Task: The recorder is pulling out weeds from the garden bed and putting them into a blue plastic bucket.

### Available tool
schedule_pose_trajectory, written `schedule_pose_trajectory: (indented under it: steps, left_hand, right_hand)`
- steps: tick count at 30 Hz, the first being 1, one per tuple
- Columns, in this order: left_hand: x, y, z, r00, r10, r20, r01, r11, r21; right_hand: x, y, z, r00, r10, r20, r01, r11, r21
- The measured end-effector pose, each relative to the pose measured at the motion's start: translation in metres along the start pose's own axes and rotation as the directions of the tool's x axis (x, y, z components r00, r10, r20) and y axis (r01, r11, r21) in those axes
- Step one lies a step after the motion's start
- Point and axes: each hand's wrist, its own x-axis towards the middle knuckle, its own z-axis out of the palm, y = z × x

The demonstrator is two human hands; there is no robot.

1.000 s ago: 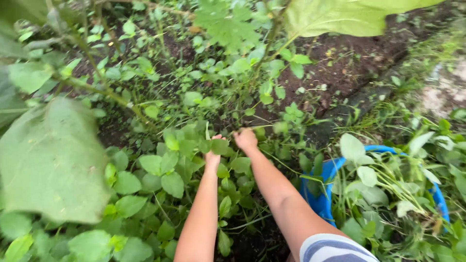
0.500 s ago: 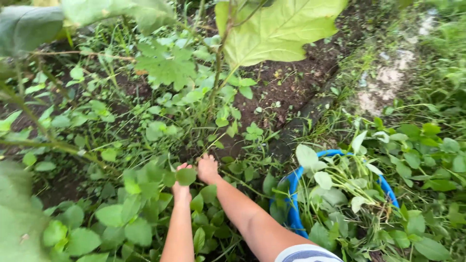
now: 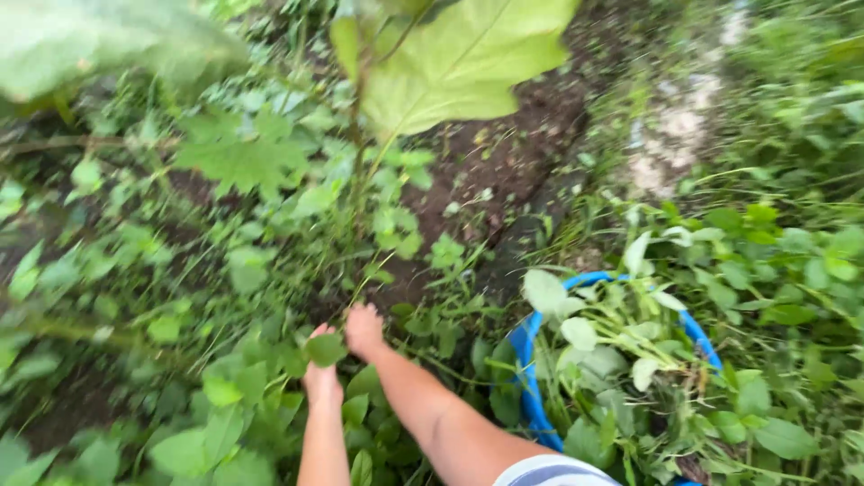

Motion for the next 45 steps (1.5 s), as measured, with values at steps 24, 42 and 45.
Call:
schedule_pose_trajectory:
  steps: [24,42,45]
  left_hand:
    - [-0.025,0.068,0.011,0.977,-0.007,-0.214,0.037,0.990,0.138]
    - [-0.081,0.191,0.061,0.913,0.211,0.349,-0.311,0.914,0.262]
    - [-0.090,0.181,0.085,0.909,0.127,0.397,-0.281,0.891,0.357]
  right_hand:
    - [-0.055,0.000,0.022,0.960,0.054,-0.274,0.096,0.858,0.504]
    - [-0.089,-0.097,-0.275,0.735,-0.099,0.670,0.001,0.989,0.146]
    - [-0.098,-0.076,-0.319,0.807,-0.045,0.589,-0.046,0.989,0.138]
